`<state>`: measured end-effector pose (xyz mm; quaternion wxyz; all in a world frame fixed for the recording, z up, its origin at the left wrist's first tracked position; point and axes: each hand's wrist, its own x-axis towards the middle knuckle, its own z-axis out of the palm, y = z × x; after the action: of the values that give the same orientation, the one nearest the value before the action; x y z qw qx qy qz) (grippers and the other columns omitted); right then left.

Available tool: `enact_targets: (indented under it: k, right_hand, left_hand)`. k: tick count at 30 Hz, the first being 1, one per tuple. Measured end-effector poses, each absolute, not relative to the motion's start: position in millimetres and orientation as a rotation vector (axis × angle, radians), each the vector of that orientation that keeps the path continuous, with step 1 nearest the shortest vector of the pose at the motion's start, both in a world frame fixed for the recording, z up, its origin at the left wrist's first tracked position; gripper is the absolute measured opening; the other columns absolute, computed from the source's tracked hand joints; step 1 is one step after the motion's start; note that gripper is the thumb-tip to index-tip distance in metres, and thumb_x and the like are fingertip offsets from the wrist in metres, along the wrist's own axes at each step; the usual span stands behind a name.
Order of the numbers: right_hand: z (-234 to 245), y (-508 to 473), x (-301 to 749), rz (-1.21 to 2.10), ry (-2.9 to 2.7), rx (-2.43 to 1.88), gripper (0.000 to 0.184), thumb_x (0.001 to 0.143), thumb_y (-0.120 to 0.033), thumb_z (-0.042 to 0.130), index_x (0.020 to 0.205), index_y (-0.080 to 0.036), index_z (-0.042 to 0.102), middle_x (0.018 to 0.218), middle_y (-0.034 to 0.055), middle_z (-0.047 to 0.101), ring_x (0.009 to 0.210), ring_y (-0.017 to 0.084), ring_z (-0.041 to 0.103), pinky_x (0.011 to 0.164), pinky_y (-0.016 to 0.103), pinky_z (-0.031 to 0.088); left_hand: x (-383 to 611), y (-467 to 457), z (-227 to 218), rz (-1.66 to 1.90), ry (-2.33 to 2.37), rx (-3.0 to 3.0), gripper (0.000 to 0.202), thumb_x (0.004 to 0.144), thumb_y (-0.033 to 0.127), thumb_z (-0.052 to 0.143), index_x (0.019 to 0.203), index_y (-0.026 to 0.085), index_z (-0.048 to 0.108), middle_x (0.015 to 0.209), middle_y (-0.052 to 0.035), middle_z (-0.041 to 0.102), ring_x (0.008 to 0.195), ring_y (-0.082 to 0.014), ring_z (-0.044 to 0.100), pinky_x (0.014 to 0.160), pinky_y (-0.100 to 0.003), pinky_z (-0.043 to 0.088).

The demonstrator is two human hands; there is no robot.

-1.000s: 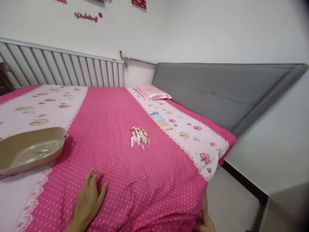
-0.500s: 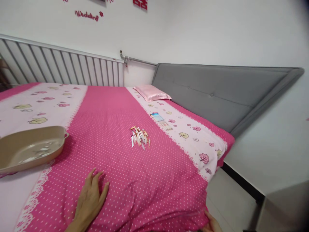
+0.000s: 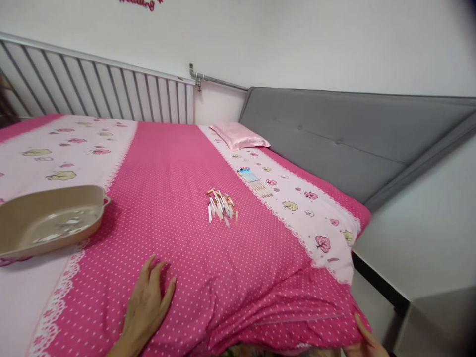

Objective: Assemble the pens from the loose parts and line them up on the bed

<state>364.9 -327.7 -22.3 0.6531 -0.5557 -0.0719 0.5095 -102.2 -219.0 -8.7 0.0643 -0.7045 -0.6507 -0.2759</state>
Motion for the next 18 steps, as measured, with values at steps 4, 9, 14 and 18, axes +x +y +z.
enact_targets:
  k: [4, 9, 14, 18]
  right_hand:
    - [-9, -329, 359, 1.172, -0.053, -1.277, 0.057, 0.058, -0.033, 0.073, 0.112, -0.024, 0.060, 0.101, 0.0051, 0.071, 0.103, 0.027, 0.062, 0.091, 0.043, 0.050]
    - [-9, -336, 358, 1.178, 0.048, -1.280, 0.059, 0.058, -0.037, 0.072, 0.114, -0.021, 0.059, 0.095, 0.0057, 0.072, 0.098, 0.026, 0.064, 0.093, 0.044, 0.049]
    - [-22, -347, 366, 1.227, -0.008, -1.311, 0.053, 0.064, -0.046, 0.067, 0.112, -0.023, 0.062, 0.093, 0.0076, 0.072, 0.098, 0.028, 0.064, 0.091, 0.047, 0.049]
    - [-23, -350, 366, 1.214, -0.016, -1.312, 0.056, 0.064, -0.050, 0.066, 0.113, -0.023, 0.062, 0.091, 0.0083, 0.073, 0.098, 0.029, 0.063, 0.090, 0.049, 0.049]
  left_hand:
    - [-101, -218, -9, -0.834, -1.962, -2.134, 0.043, 0.085, 0.041, 0.037, 0.113, 0.011, 0.048, 0.128, -0.0193, 0.043, 0.123, -0.0328, 0.039, 0.096, -0.048, 0.041]
    - [-101, -218, -9, -0.840, -1.979, -2.143, 0.043, 0.085, 0.042, 0.037, 0.113, 0.011, 0.048, 0.129, -0.0195, 0.041, 0.123, -0.0325, 0.040, 0.096, -0.048, 0.040]
    - [-101, -219, -10, -0.857, -1.980, -2.161, 0.041, 0.084, 0.040, 0.039, 0.113, 0.013, 0.048, 0.128, -0.0192, 0.043, 0.126, -0.0329, 0.037, 0.096, -0.050, 0.040]
    - [-101, -220, -9, -0.872, -1.977, -2.160, 0.041, 0.084, 0.040, 0.040, 0.113, 0.012, 0.048, 0.129, -0.0196, 0.042, 0.124, -0.0329, 0.039, 0.095, -0.049, 0.041]
